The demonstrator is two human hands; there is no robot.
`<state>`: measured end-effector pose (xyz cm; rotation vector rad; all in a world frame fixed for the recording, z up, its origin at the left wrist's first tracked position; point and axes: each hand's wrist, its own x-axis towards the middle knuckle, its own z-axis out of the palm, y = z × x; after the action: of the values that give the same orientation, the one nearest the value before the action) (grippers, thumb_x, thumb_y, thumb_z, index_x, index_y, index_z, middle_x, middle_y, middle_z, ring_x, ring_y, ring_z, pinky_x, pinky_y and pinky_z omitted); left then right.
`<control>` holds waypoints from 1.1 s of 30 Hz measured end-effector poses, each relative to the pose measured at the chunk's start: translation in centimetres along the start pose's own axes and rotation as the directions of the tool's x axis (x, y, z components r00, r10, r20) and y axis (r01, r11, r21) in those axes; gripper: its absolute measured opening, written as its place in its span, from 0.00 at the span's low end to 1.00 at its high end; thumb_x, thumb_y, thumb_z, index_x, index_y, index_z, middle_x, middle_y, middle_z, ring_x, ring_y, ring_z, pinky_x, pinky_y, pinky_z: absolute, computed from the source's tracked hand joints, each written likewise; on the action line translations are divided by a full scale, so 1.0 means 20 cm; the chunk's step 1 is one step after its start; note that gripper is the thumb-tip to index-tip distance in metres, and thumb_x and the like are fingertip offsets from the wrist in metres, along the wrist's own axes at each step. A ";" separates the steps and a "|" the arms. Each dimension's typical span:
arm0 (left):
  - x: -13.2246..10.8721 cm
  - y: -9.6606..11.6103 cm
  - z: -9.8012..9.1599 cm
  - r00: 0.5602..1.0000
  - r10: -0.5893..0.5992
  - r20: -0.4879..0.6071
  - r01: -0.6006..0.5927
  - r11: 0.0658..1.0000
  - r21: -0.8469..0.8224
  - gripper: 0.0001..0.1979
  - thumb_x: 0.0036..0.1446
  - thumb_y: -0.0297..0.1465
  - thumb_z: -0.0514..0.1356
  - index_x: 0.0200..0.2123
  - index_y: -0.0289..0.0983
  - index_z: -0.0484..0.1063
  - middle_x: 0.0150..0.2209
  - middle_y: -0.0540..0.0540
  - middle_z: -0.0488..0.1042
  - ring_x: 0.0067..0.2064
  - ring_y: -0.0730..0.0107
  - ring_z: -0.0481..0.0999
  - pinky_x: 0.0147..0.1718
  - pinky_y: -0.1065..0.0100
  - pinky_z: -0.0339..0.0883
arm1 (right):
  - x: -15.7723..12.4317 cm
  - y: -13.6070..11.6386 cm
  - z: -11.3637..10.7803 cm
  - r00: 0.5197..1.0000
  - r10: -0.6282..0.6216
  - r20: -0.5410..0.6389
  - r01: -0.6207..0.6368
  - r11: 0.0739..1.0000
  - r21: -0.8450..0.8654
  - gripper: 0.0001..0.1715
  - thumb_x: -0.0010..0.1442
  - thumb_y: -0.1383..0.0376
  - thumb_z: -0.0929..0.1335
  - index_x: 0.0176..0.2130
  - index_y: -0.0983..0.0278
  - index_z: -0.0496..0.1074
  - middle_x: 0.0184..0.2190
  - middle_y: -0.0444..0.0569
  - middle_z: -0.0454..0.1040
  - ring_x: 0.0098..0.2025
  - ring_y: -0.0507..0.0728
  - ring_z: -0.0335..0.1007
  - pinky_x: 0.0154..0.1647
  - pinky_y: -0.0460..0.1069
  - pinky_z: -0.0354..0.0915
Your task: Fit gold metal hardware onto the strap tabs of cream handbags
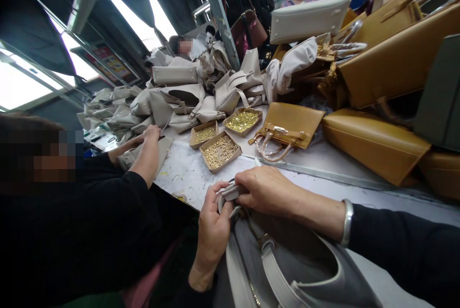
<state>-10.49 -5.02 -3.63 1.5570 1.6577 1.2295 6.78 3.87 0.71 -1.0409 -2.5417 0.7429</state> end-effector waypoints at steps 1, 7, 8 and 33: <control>0.00 0.00 0.00 1.000 0.002 -0.008 -0.002 1.000 0.017 0.16 0.64 0.25 0.55 0.54 0.40 0.68 0.50 0.47 0.77 0.53 0.67 0.77 0.51 0.70 0.69 | -0.01 0.00 0.02 0.999 0.035 -0.025 -0.035 0.999 0.027 0.03 0.57 0.66 0.73 0.33 0.63 0.74 0.27 0.45 0.74 0.28 0.52 0.62 0.28 0.48 0.43; -0.01 -0.01 0.03 0.997 0.039 -0.062 -0.036 0.998 0.051 0.15 0.63 0.25 0.57 0.52 0.41 0.72 0.49 0.48 0.78 0.50 0.67 0.78 0.52 0.69 0.70 | -0.08 -0.02 0.12 0.974 0.098 -0.205 -0.076 0.991 0.113 0.06 0.56 0.71 0.71 0.33 0.63 0.69 0.28 0.41 0.70 0.29 0.52 0.60 0.31 0.47 0.48; -0.01 -0.01 0.03 0.997 0.047 -0.069 -0.045 0.999 0.032 0.14 0.63 0.25 0.58 0.51 0.41 0.73 0.48 0.48 0.78 0.49 0.66 0.78 0.51 0.69 0.70 | -0.09 -0.02 0.13 0.971 0.068 -0.229 -0.046 0.994 0.101 0.07 0.57 0.72 0.70 0.34 0.63 0.68 0.29 0.42 0.70 0.30 0.52 0.61 0.31 0.47 0.49; -0.08 -0.05 0.07 0.940 0.322 -0.113 -0.330 0.942 -0.054 0.12 0.61 0.20 0.63 0.46 0.40 0.71 0.42 0.47 0.78 0.45 0.66 0.81 0.46 0.67 0.78 | -0.27 0.00 0.21 0.877 -0.044 -0.478 0.339 0.761 0.553 0.17 0.70 0.67 0.68 0.54 0.52 0.78 0.42 0.48 0.79 0.43 0.57 0.74 0.44 0.51 0.71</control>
<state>-9.43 -6.16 -5.37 1.8010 1.4338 1.5446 8.58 -1.47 -3.21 -0.6010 -1.7692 1.0477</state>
